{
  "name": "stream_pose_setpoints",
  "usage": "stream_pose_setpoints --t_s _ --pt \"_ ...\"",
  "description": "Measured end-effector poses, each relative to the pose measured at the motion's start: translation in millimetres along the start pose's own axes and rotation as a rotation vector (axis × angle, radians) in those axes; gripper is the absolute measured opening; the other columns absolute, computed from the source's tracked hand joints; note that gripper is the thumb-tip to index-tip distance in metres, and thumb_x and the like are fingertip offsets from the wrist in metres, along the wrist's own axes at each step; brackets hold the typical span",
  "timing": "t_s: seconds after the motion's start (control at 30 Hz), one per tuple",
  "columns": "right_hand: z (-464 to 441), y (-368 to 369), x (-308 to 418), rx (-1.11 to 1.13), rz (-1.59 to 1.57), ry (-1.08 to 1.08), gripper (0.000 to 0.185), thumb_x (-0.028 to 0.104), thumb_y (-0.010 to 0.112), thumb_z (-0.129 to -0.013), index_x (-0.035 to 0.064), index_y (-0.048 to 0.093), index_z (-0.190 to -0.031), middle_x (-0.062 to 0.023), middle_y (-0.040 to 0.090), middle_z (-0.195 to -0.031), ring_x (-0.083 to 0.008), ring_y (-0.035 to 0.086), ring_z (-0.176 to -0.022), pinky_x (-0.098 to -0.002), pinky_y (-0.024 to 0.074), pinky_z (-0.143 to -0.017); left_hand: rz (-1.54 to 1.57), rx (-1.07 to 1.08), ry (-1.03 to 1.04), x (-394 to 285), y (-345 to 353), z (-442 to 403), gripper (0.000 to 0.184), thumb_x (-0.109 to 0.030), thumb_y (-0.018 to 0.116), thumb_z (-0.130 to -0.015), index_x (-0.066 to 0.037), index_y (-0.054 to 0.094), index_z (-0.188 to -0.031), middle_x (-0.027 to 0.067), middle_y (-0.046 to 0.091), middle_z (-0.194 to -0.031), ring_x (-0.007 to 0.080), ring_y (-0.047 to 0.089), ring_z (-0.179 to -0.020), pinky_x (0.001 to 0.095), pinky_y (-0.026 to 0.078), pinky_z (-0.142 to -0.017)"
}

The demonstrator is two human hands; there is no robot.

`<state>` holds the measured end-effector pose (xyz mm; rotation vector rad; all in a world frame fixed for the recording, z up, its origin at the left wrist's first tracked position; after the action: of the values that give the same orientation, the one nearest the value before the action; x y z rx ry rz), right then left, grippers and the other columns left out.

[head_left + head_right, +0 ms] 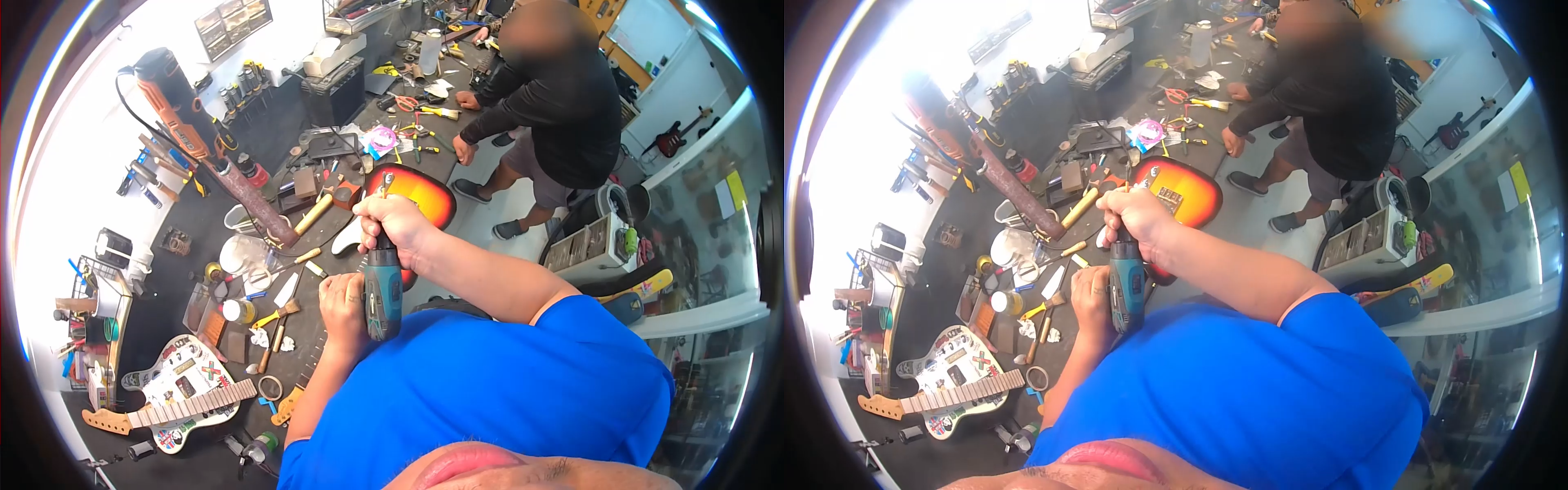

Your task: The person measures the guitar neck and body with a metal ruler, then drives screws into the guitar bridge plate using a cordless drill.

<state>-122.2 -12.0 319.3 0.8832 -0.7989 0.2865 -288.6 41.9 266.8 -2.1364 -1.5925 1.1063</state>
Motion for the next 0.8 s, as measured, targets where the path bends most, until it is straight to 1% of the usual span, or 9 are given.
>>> stream_pose_setpoints --t_s 0.2,0.3,0.33,0.4,0.47,0.53,0.57,0.63,0.8 --pt "-1 0 14 0.023 -0.06 -0.038 0.022 0.025 0.064 -0.104 0.0097 0.062 -0.088 -0.0043 0.062 -0.074 -0.0203 0.066 -0.065 -0.0433 0.0605 -0.074 0.336 0.046 -0.329 0 46 21 0.04 0.0 0.075 -0.079 0.0 0.064 -0.118 0.0149 0.069 -0.099 0.0346 0.069 -0.093 0.0464 0.054 -0.086" --pt "0 -15 8 0.269 -0.198 -0.01 0.032 0.03 0.063 -0.103 0.0055 0.061 -0.122 -0.0113 0.07 -0.107 -0.0246 0.07 -0.101 -0.0409 0.0582 -0.091 0.328 0.056 -0.375 -14 49 -1 0.032 -0.001 0.076 -0.081 -0.002 0.065 -0.111 0.0099 0.068 -0.096 0.0263 0.069 -0.093 0.0393 0.055 -0.082" --pt "1 -31 2 0.406 -0.225 -0.014 0.039 0.028 0.064 -0.101 0.0046 0.058 -0.131 -0.0124 0.07 -0.118 -0.0245 0.069 -0.11 -0.0394 0.0566 -0.096 0.383 0.041 -0.4 -19 47 -9 0.033 0.0 0.075 -0.081 -0.002 0.065 -0.113 0.0086 0.067 -0.097 0.0234 0.069 -0.094 0.0371 0.055 -0.083" --pt "22 -61 -4 0.654 0.041 0.001 0.083 0.024 0.072 -0.089 -0.0004 0.034 -0.158 -0.0144 0.052 -0.154 -0.0254 0.052 -0.141 -0.0421 0.0375 -0.121 0.584 -0.014 -0.482 -30 48 -23 0.041 0.005 0.071 -0.083 -0.001 0.061 -0.122 0.0076 0.066 -0.103 0.0189 0.068 -0.096 0.0336 0.055 -0.087" --pt "42 -93 -4 0.671 0.502 -0.209 0.094 0.024 0.078 -0.086 -0.0029 0.028 -0.162 -0.0148 0.05 -0.156 -0.0253 0.045 -0.147 -0.0438 0.0297 -0.126 0.771 0.082 -0.589 -48 64 -30 0.069 0.012 0.064 -0.081 0.0 0.043 -0.145 0.0138 0.058 -0.129 0.0251 0.063 -0.118 0.0361 0.053 -0.099" --pt "51 -123 5 0.664 0.578 -0.181 0.084 0.009 0.078 -0.086 0.001 0.038 -0.159 -0.0117 0.056 -0.15 -0.0214 0.053 -0.139 -0.0406 0.04 -0.119 0.729 0.172 -0.627 -62 95 -23 0.078 0.014 0.062 -0.08 -0.001 0.033 -0.152 0.0159 0.051 -0.139 0.0295 0.058 -0.13 0.0385 0.05 -0.107" --pt "51 -139 11 0.65 0.609 -0.133 0.079 0.004 0.075 -0.087 0.003 0.042 -0.158 -0.0108 0.06 -0.146 -0.02 0.057 -0.135 -0.0392 0.0443 -0.115 0.892 0.215 -0.566 -59 125 -11 0.103 0.012 0.062 -0.079 0.004 0.008 -0.166 0.0316 0.034 -0.157 0.0441 0.042 -0.148 0.0432 0.038 -0.123" --pt "51 -176 29 0.465 0.672 -0.117 0.061 0.003 0.078 -0.091 0.0053 0.057 -0.148 -0.009 0.07 -0.132 -0.0171 0.067 -0.119 -0.0337 0.0555 -0.101 0.719 0.308 -0.488 -82 150 -20 0.107 0.008 0.065 -0.081 0.004 0.002 -0.167 0.0342 0.028 -0.161 0.0451 0.037 -0.151 0.0443 0.033 -0.126" --pt "40 -278 72 0.389 0.425 -0.134 0.044 0.006 0.076 -0.093 0.0022 0.065 -0.135 -0.011 0.075 -0.12 -0.0215 0.072 -0.109 -0.0392 0.0594 -0.096 0.66 0.346 -0.399 -129 192 -63 0.096 0.001 0.07 -0.083 0.006 0.02 -0.165 0.0293 0.036 -0.162 0.039 0.045 -0.148 0.0427 0.042 -0.121"
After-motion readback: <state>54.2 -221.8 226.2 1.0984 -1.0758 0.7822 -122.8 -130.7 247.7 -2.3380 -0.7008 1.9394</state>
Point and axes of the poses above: each hand's wrist, its own z-axis away from the middle knuckle, its own y-axis out of the palm, x = y × z, the point moved 4 cm from there along -z, towards the middle knuckle
